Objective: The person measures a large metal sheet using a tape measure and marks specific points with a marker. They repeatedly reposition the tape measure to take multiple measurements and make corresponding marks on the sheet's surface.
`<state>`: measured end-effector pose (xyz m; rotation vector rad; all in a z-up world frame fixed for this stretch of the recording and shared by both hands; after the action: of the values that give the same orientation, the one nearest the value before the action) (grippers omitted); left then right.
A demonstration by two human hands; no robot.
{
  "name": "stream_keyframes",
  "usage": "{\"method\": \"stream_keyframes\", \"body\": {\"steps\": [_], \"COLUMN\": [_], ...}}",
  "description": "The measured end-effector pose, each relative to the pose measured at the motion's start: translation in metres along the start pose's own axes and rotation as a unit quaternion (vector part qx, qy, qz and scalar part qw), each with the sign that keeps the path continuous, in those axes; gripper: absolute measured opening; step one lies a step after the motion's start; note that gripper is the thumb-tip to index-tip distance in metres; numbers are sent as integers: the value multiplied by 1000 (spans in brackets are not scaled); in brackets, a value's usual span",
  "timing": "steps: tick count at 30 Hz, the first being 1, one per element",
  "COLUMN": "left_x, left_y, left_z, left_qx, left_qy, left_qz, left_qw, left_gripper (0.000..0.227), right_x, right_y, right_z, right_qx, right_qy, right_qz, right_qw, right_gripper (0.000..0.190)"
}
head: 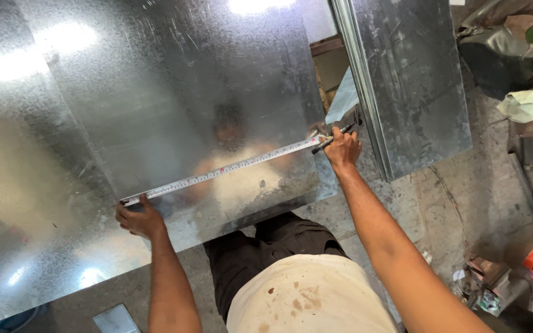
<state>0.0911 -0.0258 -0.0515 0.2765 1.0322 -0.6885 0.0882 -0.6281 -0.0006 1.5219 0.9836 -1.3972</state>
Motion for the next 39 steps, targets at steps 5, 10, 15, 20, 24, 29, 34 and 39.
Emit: {"method": "stream_keyframes", "body": {"steps": [5,10,15,20,24,29,34,39], "left_x": [5,24,24,25,23,20,18,19], "left_y": [1,1,0,-6,-13,-14,-11,-27], "left_z": [-6,-2,2,4,11,24,28,45], "left_qx": [-2,14,-29,-10,-23,-60,-66,-63], "left_qy": [28,76,42,28,0,-20,-25,56], "left_qz": [-19,-1,11,50,86,84,52,31], "left_qw": [999,997,999,998,996,995,996,996], "left_gripper": [96,109,97,87,89,81,81,88], "right_x": [14,31,-2,-6,-4,-5,-3,-7], "right_y": [-2,-4,1,6,10,9,11,12], "right_z": [7,21,8,1,4,1,4,2], "right_qx": [-17,9,-14,-10,-6,4,31,15], "right_qy": [4,88,3,-9,-4,13,28,43], "right_qz": [25,5,-29,-33,-34,-31,-56,-27], "right_qw": [1000,996,999,999,999,999,998,999], "right_gripper": [45,38,56,58,60,61,60,57]}}
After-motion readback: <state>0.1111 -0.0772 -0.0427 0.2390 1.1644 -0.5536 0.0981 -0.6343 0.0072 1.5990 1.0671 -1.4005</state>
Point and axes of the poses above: each hand's wrist, its own y-axis towards the middle knuckle, its own x-axis out of the palm, z = x × y, the point moved 2 cm from there along y, towards the middle knuckle, and after that the axes turned 6 degrees about -x, right-handed, at the moved point
